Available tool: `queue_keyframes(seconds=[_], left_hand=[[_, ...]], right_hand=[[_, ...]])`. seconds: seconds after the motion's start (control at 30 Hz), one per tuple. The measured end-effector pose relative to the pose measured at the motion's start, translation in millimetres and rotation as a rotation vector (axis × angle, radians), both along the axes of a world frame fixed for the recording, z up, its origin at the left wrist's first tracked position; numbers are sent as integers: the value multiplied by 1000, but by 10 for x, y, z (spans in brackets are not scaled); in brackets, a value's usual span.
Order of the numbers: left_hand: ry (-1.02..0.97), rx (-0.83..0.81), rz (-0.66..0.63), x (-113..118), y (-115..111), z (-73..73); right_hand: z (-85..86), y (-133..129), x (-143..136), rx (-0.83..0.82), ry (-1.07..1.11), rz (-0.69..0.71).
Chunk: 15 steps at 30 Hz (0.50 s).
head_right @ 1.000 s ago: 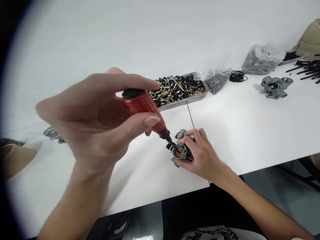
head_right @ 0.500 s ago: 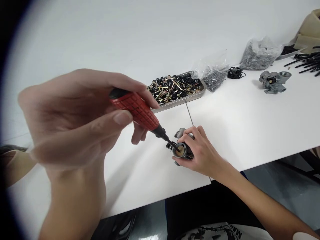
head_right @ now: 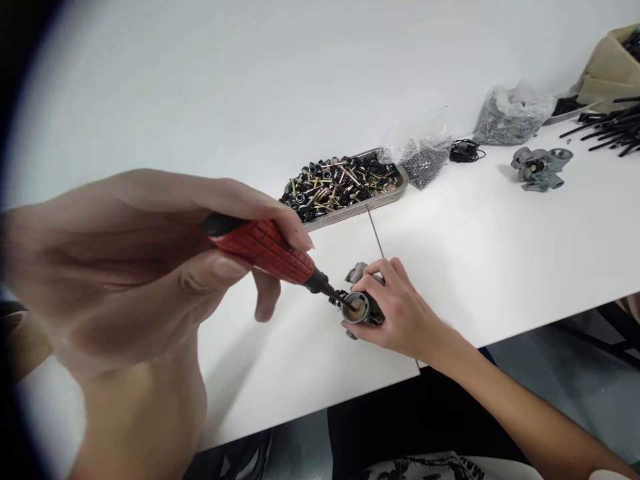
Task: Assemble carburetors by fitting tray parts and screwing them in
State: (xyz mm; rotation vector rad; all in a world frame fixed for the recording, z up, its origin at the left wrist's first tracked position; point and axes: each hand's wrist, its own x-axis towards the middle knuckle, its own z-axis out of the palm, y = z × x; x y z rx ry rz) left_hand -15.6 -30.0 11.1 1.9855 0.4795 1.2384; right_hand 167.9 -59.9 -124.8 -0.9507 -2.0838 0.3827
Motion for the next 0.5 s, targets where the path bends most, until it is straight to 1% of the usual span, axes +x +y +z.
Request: queue_keyframes(seconds=[0.07, 0.23, 0.37, 0.43, 0.5], left_hand=[[15, -12, 10, -29, 24, 15], [26, 47, -2, -17, 92, 2], [-86, -59, 21, 48, 106, -45], [-150, -74, 11, 54, 117, -65], [-142, -73, -15, 32, 135, -76]], right_hand=[[-4, -1, -2, -2, 4, 2], [-15, 8, -8, -1, -11, -4], [-7, 9, 0, -12, -9, 11], [2, 6, 4, -35, -11, 15], [9, 4, 6, -50, -15, 19]])
